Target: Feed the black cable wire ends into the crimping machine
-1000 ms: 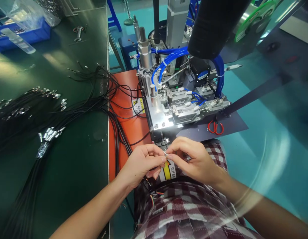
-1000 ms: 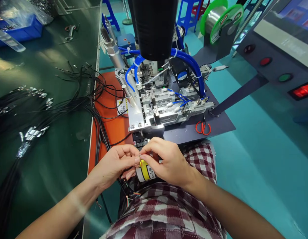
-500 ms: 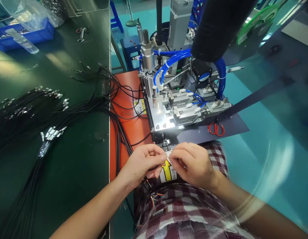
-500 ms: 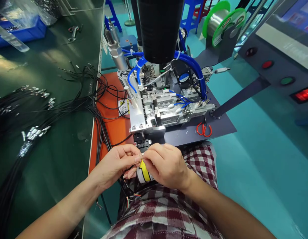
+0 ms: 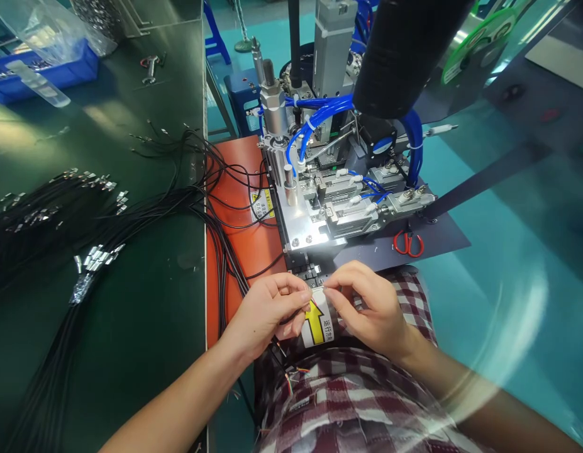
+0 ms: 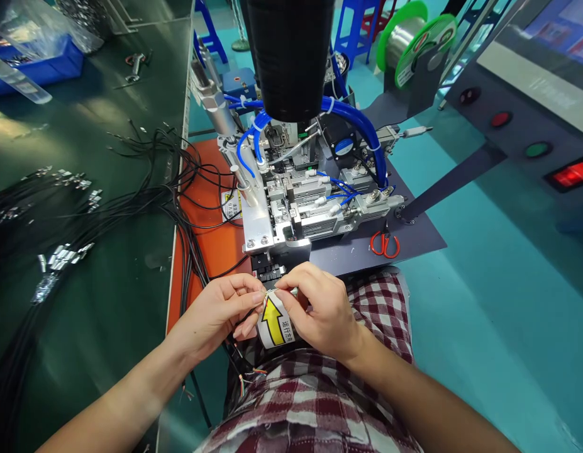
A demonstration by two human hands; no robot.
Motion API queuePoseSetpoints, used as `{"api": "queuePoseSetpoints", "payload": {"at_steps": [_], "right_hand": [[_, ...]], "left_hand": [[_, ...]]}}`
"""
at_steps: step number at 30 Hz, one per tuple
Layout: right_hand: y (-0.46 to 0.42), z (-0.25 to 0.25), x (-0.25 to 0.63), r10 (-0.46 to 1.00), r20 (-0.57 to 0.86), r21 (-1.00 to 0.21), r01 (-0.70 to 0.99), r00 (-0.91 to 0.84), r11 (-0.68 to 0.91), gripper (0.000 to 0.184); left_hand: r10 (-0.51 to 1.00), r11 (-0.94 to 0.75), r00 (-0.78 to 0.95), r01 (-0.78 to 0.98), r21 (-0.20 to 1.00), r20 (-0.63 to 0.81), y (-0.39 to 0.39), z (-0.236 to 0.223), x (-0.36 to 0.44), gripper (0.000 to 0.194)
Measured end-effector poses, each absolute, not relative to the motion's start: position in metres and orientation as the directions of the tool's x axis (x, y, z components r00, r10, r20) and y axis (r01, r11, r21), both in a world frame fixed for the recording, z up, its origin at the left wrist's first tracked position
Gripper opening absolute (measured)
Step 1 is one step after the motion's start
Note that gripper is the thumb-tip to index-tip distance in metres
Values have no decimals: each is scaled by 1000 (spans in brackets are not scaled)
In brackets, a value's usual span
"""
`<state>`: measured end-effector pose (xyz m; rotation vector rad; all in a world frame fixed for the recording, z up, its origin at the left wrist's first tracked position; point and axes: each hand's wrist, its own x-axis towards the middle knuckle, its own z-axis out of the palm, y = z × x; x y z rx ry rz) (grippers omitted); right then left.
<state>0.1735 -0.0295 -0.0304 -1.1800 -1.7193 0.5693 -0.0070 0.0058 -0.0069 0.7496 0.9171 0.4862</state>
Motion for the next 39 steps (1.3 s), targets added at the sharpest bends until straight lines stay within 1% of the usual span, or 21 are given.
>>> {"api": "queuePoseSetpoints", "payload": {"at_steps": [6,8,12,14,16,23,25,27,34,39], "right_hand": [[-30,-27,170,891,434,-748,497,-137,441,8],[-30,-27,170,881,444,-718,522,-166,460,9],[-30,-30,172,817,530,-572,614,-229,544,11],[-30,-33,173,792,559,-523,638,-244,566,13],[-31,-36,173,793,560,-530,633,-239,565,13],[-34,-39,169,842,516,-681,521,-157,515,13],[-35,-38,168,847,511,-700,501,-146,509,13],[-36,-39,168,837,526,-680,517,-150,520,13],[-37,-44,168,781,592,-522,645,-197,559,12],[-37,-45,169,774,601,-476,689,-198,546,11]], "left_hand": [[670,647,519,-58,760,-531,5,-9,-7,20],[667,649,517,-51,759,-536,5,-9,-6,21],[665,658,505,-50,751,-549,5,-6,-5,22],[666,656,507,-49,753,-547,5,-4,-4,20],[668,647,512,-42,761,-540,5,-4,-4,17],[668,631,516,-13,776,-535,4,-6,-7,17],[666,631,519,-9,775,-536,4,-6,-8,16],[665,631,516,-1,776,-540,3,-6,-7,16],[665,614,509,42,788,-546,4,-6,-5,16],[671,595,495,84,799,-552,3,-3,-4,20]]}}
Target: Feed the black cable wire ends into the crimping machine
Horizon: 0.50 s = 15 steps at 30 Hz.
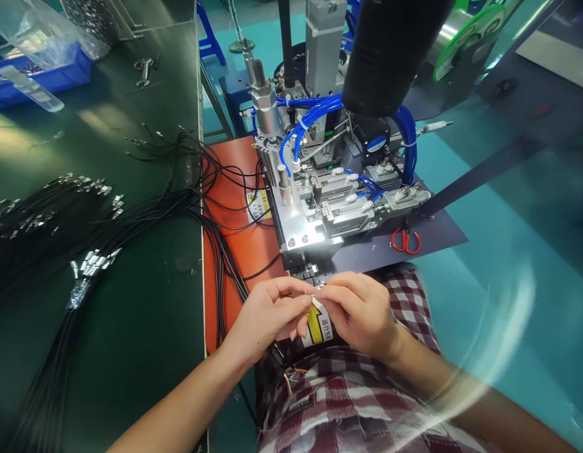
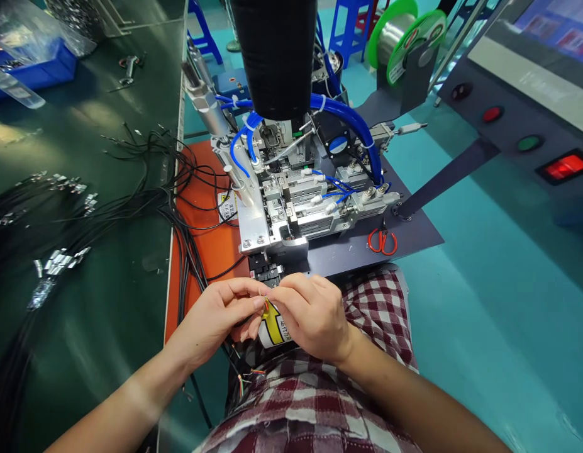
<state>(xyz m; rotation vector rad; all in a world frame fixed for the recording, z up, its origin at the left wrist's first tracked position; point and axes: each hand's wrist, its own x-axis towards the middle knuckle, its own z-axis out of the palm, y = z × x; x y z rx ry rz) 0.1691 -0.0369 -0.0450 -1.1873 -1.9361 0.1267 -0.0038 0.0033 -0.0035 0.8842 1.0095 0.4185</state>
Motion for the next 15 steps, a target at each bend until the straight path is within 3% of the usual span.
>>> {"api": "queuePoseSetpoints", "payload": {"at_steps": [7,15], "right_hand": [[-39,-43,164,779,599,-506,667,-185,547,9],[-38,-41,158,887,457,-749,508,-69,425,13]], "left_hand": [[689,603,473,46,796,-549,-1,0,0,13],[676,642,496,-35,766,-545,1,-1,-1,15]]}}
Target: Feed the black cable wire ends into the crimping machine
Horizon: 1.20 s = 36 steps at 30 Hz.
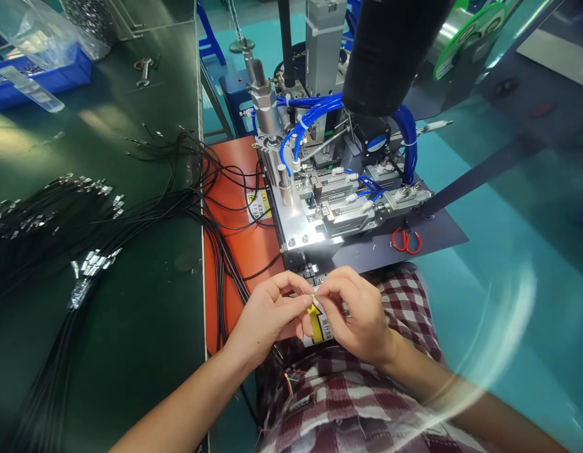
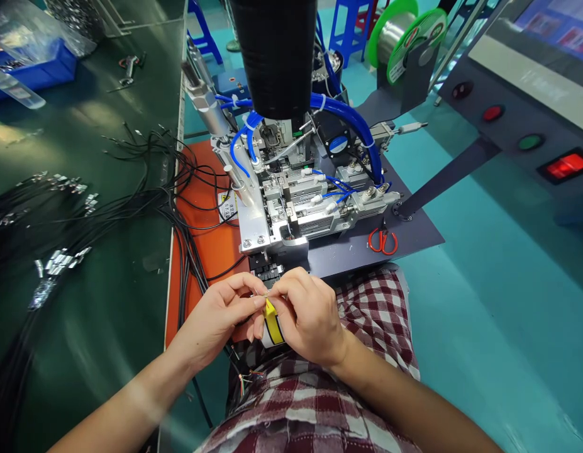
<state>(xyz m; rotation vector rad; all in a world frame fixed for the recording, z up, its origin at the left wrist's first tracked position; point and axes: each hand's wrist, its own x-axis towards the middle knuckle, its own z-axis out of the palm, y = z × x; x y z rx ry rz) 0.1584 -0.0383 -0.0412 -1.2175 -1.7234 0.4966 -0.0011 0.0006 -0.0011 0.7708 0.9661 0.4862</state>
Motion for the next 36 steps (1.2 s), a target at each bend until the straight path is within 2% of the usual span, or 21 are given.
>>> {"api": "queuePoseSetpoints", "payload": {"at_steps": [4,9,13,15,19,25,30,32,34,36], "right_hand": [[-40,-34,155,953,300,-866,411,-27,284,11],[-42,-30,154,971,234,-851,473,-48,229,10],[-40,-32,155,996,84,-943,326,33,68,8],[-39,-33,156,998,56,-956,291,43,41,7],[-36,-31,153,997,77,-944,325,29,64,3],[-37,-26,151,990,143,-923,357,-22,141,12],[-40,-28,150,956,286,-853,436,-71,287,10],[-40,-30,150,975,217,-886,409,-49,218,11],[-40,-30,150,999,45,-955,293,-9,46,14],[-40,-29,151,996,-91,-982,169,-18,-87,16]], "left_hand": [[687,637,471,-23,771,-553,1,2,0,19],[777,546,363,18,837,-515,-4,1,3,20],[755,572,388,4,821,-528,-3,-5,1,19],[743,587,398,-1,810,-538,-1,-7,0,19],[726,601,421,-4,799,-544,0,-6,0,18],[707,610,459,-9,793,-538,0,-5,-2,17],[745,548,422,53,835,-516,-4,-2,1,20],[813,451,360,106,886,-457,-7,0,3,21],[850,384,336,131,914,-406,-10,1,3,21],[831,398,373,123,909,-414,-9,3,2,22]]}}
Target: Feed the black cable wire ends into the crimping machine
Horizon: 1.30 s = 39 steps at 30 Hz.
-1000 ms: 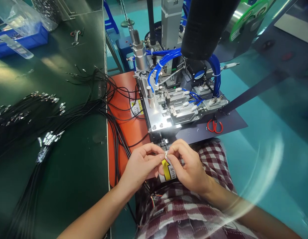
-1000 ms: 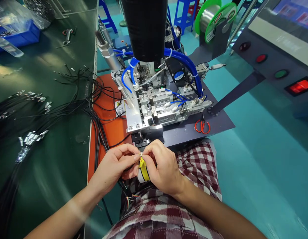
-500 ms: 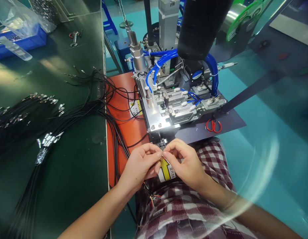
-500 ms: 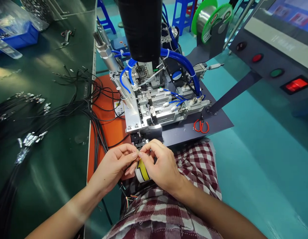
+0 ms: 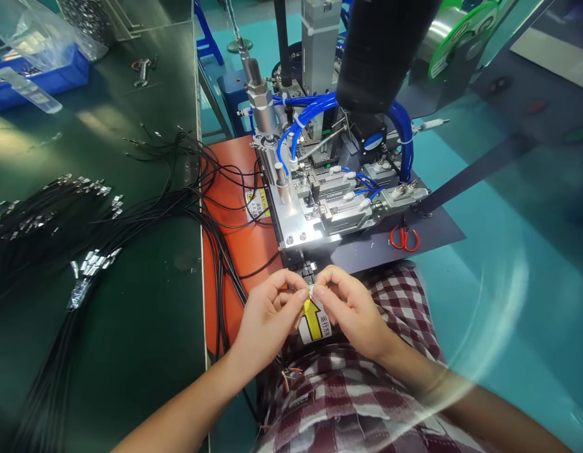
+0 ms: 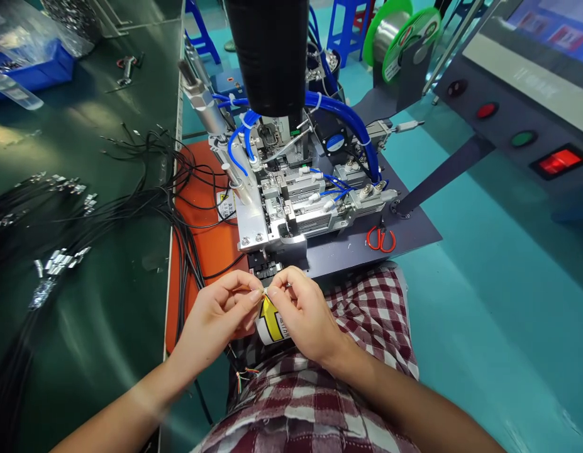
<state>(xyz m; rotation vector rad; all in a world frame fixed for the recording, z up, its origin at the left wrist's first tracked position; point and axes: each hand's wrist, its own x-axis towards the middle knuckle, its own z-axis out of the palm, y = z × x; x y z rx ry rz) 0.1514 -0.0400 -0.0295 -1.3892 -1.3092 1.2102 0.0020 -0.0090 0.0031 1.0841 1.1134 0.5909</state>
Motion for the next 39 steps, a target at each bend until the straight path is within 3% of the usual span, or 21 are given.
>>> {"api": "queuePoseSetpoints", "payload": {"at_steps": [3,7,14,18,23,28,31,39], "right_hand": [[-40,-27,154,990,-131,-987,101,-57,-125,14],[-40,-25,155,997,-69,-992,112,-43,-64,13],[-39,-26,154,999,40,-985,168,-30,44,11],[-39,-25,153,999,-11,-985,173,-37,-4,14],[-38,-24,151,1000,1,-973,231,-3,1,13],[-36,-25,151,984,-178,-984,34,-24,-177,16],[-35,-25,152,980,-197,-980,-21,-35,-197,16],[-35,-23,151,992,-116,-984,141,-41,-109,16]], "left_hand": [[768,462,441,124,878,-466,-4,7,-1,23],[718,510,457,170,843,-526,4,14,-5,30],[706,556,455,118,823,-543,3,9,-5,21],[789,495,348,125,860,-505,-3,5,-2,18],[921,267,224,229,936,-318,-10,5,4,13],[860,434,248,102,895,-445,-7,6,4,16],[831,485,277,64,872,-483,-5,3,2,19],[797,546,274,53,836,-538,-4,-2,0,21]]}}
